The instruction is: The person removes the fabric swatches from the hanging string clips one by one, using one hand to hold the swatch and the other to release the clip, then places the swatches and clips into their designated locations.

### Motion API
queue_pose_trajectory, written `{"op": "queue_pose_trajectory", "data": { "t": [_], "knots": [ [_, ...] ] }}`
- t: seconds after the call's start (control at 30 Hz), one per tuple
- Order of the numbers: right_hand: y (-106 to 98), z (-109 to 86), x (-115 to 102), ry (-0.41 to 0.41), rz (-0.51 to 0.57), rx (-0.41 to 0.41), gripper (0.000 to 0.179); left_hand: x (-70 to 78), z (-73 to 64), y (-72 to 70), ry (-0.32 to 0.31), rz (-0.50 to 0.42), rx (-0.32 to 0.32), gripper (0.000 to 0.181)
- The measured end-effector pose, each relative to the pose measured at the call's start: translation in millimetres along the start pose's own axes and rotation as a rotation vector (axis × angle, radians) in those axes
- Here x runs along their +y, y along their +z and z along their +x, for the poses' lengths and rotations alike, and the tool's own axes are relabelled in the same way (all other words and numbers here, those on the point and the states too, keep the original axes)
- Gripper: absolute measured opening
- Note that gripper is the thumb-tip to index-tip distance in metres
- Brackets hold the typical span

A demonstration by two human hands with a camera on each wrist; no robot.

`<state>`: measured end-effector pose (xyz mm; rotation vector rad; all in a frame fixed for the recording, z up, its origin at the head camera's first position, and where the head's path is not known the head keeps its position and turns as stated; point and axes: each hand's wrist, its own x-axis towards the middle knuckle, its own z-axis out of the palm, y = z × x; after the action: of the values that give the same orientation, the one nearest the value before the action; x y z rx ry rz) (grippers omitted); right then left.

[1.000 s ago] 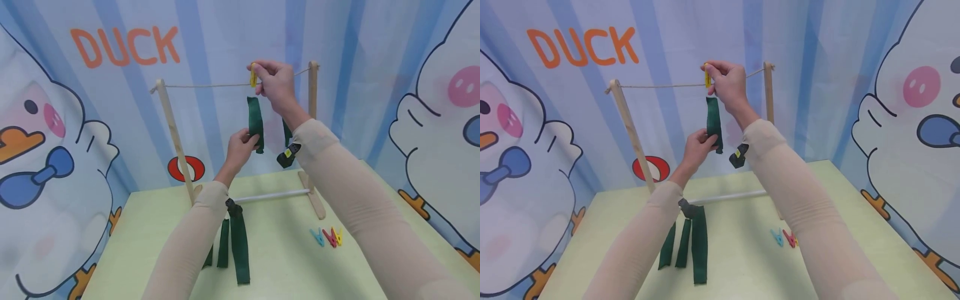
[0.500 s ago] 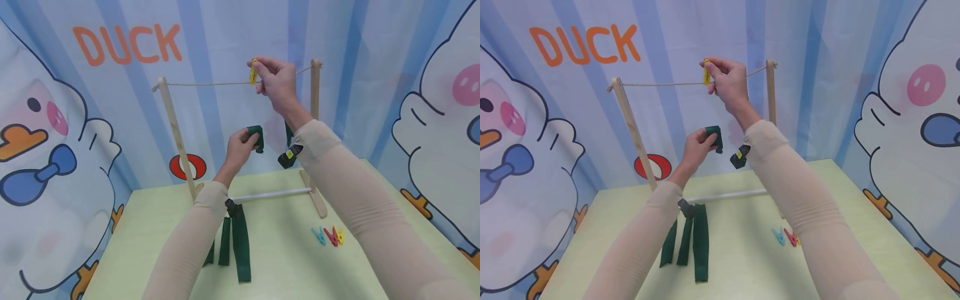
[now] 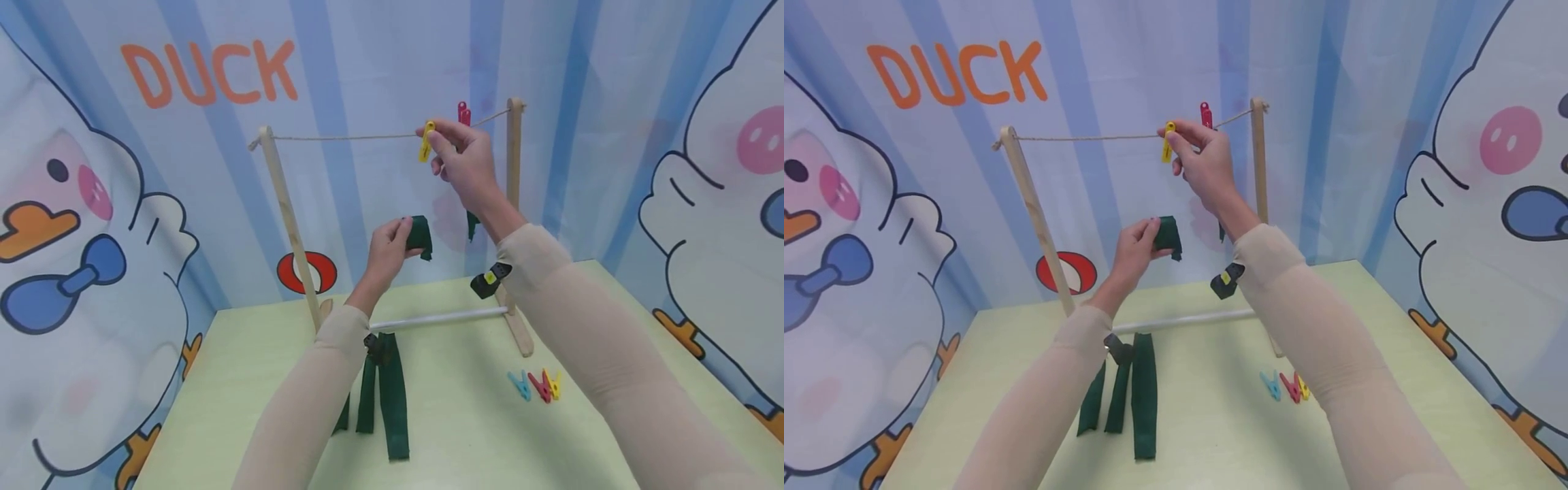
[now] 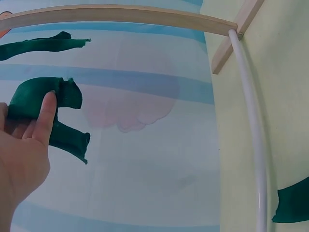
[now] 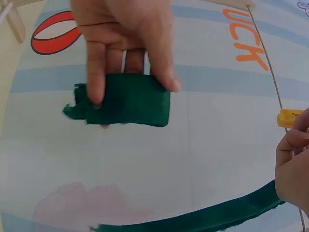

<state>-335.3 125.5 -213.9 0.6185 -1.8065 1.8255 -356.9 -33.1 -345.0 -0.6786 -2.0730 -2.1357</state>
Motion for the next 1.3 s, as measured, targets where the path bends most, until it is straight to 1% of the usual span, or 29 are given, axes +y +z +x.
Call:
{"op": "queue_pose_trajectory", "data": {
  "t": [0.17, 0.33, 0.47, 0.53, 0.67, 0.73, 0.9, 1.0, 1.13, 1.23, 1.3],
  "knots": [
    [-11.2, -20.6, 8.6, 0.014, -0.044, -0.014, 0.03, -4.2, -6.8, -2.9, -0.005, -0.047, 0.002, 0.033],
    [-26.5, -36.9, 18.7, 0.046, -0.096, 0.016, 0.03, -11.3, -19.8, -8.1, -0.019, -0.094, 0.021, 0.027],
    [-43.6, -50.5, 28.2, 0.073, -0.195, 0.054, 0.033, -22.0, -29.0, -11.6, -0.044, -0.096, 0.025, 0.025],
    [-52.1, -56.4, 32.7, 0.068, -0.251, 0.067, 0.033, -26.5, -32.0, -13.5, -0.064, -0.096, 0.036, 0.026],
    [-68.8, -66.2, 41.8, 0.049, -0.331, 0.099, 0.034, -30.9, -37.7, -16.4, -0.098, -0.105, 0.054, 0.033],
    [-77.1, -72.0, 46.2, 0.056, -0.375, 0.115, 0.035, -33.0, -40.5, -17.1, -0.103, -0.111, 0.054, 0.034],
    [-95.9, -89.2, 52.0, 0.144, -0.462, 0.143, 0.04, -39.9, -47.8, -15.1, -0.108, -0.153, 0.044, 0.032],
    [-105.3, -101.1, 53.1, 0.215, -0.496, 0.135, 0.046, -44.0, -54.7, -12.6, -0.106, -0.171, 0.036, 0.028],
    [-117.5, -118.1, 56.1, 0.284, -0.547, 0.103, 0.052, -49.6, -66.0, -8.9, -0.109, -0.135, 0.019, 0.027],
    [-124.4, -128.3, 59.5, 0.297, -0.583, 0.078, 0.052, -55.5, -72.9, -8.0, -0.118, -0.023, 0.037, 0.034],
    [-127.2, -133.6, 61.4, 0.299, -0.614, 0.062, 0.052, -59.5, -75.9, -8.2, -0.128, 0.054, 0.06, 0.038]
  ]
}}
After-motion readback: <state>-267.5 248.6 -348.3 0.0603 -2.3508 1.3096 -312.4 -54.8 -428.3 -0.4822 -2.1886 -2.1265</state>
